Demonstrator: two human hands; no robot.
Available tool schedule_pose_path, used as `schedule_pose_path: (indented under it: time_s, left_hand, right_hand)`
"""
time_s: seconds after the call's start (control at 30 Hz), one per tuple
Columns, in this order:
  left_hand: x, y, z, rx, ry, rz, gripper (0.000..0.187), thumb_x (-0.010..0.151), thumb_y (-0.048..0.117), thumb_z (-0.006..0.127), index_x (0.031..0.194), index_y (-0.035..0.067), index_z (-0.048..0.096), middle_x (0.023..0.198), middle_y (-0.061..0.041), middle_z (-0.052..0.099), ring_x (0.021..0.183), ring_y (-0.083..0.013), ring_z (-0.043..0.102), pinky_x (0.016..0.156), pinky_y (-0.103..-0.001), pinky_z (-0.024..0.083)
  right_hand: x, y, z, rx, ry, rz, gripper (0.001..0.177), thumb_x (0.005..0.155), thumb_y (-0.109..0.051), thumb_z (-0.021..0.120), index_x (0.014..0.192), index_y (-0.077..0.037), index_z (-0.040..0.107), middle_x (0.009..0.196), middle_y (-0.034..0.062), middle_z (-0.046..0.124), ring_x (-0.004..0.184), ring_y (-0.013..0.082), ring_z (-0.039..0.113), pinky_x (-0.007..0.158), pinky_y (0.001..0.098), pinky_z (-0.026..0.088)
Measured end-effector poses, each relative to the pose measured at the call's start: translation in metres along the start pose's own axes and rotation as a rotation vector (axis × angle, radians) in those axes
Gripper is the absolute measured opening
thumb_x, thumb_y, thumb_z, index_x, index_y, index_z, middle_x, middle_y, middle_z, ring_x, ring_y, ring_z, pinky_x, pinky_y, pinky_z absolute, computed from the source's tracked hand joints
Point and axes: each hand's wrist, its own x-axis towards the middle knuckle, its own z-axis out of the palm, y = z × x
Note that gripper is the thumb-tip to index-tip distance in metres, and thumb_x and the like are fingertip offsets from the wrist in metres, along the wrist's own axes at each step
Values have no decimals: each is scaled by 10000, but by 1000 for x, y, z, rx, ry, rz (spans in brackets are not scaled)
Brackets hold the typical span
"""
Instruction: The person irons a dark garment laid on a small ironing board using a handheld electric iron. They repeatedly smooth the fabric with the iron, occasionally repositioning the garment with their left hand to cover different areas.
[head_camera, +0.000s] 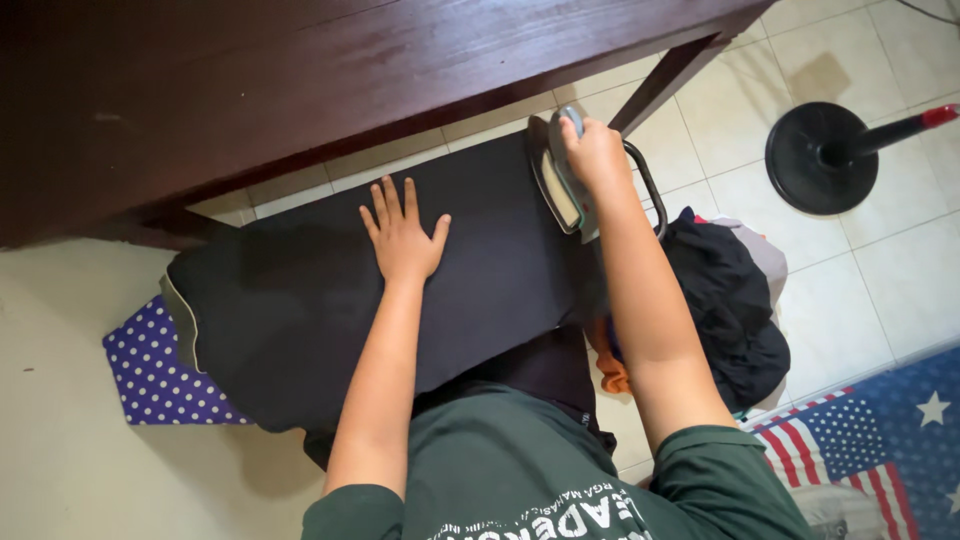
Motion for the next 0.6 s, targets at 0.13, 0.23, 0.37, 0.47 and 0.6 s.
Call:
schedule_pose_path:
  time_s: [0.13, 0.23, 0.37, 0.47, 0.6]
  left_hand:
    - [2, 0, 8, 4, 15, -16, 866, 967, 630, 492, 1630, 126, 257, 1703, -192, 114, 1579, -361, 36, 1245, -594, 22]
    - [-2, 7, 17, -7, 45, -28, 923, 970, 651, 510, 1640, 75, 244, 1700, -246, 97, 1577, -417, 20, 1237, -635, 14]
    - [-13, 30, 31, -48, 56, 83, 1066, 900, 716, 558, 1629, 19, 214, 1690, -279, 53, 1560, -460, -4, 1208, -673, -2]
    - [-21, 63, 41, -35, -12, 244, 1066, 864, 719, 581, 1631, 65, 232, 1700, -239, 44, 1565, -449, -8, 1206, -671, -6]
    - [-23, 96, 44, -20, -105, 376, 1030, 863, 705, 593, 1624, 95, 260, 1699, -231, 56, 1566, -436, -4, 1205, -682, 5]
  right_hand:
    - [-5, 17, 1, 53, 21, 46, 511, 986, -512, 577, 977, -21, 716, 891, 274, 705, 879, 469, 678, 804, 519, 528]
    - [-17, 32, 0, 60, 37, 10, 519, 1003, -503, 567, 946, -7, 707, 894, 281, 704, 892, 469, 678, 810, 521, 523]
    - [-42, 47, -5, 42, 24, -8, 523, 1013, -492, 546, 948, 7, 687, 924, 302, 694, 914, 493, 659, 811, 538, 510]
    - [-68, 51, -12, 23, 33, -5, 534, 1009, -502, 557, 967, 17, 679, 941, 328, 679, 936, 511, 650, 817, 549, 510]
    - [-115, 49, -28, 16, 7, 66, 531, 1018, -497, 543, 991, 17, 672, 943, 334, 677, 943, 514, 651, 808, 556, 514]
